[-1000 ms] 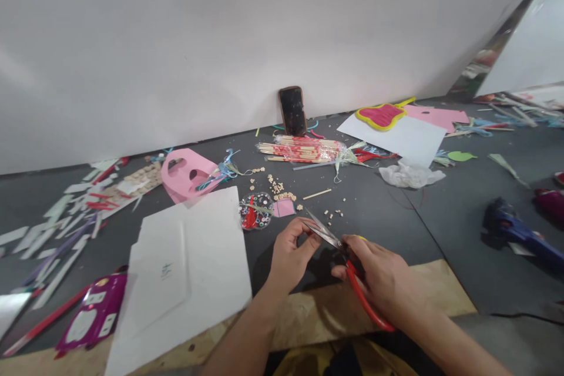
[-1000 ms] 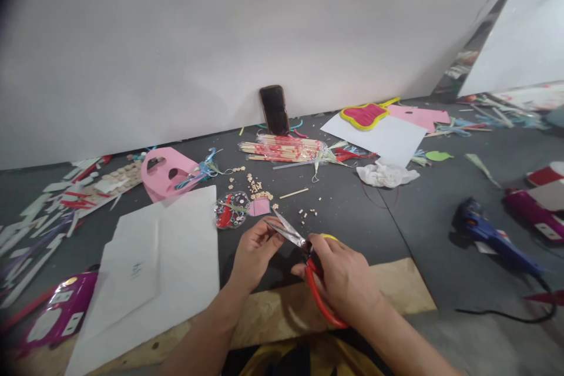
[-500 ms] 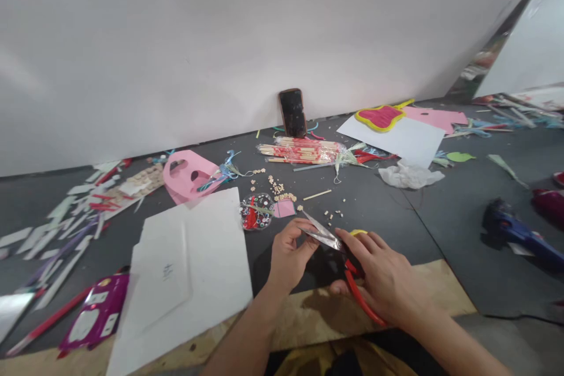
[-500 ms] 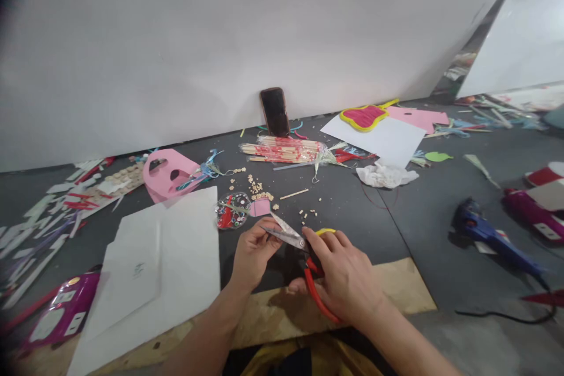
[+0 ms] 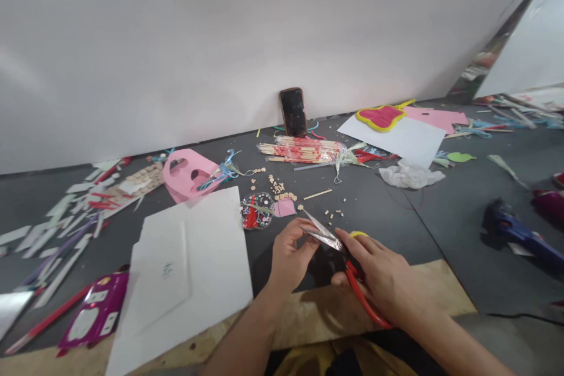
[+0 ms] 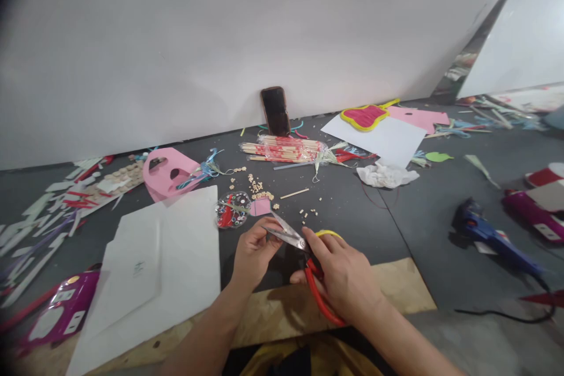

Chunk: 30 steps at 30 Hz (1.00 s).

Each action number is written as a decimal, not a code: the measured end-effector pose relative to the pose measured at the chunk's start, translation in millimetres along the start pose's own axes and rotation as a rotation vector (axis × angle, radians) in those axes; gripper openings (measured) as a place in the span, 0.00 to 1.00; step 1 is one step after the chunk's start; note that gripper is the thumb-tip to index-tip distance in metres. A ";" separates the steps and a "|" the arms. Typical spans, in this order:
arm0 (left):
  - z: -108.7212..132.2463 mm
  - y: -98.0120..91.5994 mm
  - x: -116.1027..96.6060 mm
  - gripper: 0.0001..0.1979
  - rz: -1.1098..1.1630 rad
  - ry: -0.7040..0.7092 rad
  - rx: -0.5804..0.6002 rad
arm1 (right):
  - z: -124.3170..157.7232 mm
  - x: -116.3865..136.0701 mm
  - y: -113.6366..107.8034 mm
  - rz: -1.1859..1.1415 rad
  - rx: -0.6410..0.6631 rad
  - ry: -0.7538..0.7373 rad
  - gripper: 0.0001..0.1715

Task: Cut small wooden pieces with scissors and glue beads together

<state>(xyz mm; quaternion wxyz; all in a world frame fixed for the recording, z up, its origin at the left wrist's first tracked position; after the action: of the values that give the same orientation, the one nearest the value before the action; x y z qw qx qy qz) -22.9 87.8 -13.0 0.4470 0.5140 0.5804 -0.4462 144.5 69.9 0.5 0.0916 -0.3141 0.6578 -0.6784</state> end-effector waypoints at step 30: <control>5.1 1.8 -0.4 0.04 -0.120 0.048 -0.023 | 0.1 -11.6 -0.8 -0.047 0.082 0.248 0.14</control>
<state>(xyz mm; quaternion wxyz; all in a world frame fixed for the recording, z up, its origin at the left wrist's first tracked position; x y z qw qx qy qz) -20.8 82.8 -13.7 0.4113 0.4837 0.6259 -0.4529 154.0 76.1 -2.3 0.0062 -0.2390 0.6282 -0.7404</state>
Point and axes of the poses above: each hand's wrist, its own z-axis away from the middle knuckle, its own y-axis out of the palm, x = y × z, the point moved 5 cm from there along -z, towards the middle knuckle, and after that the axes turned 3 degrees about -z, right-handed, at the moved point
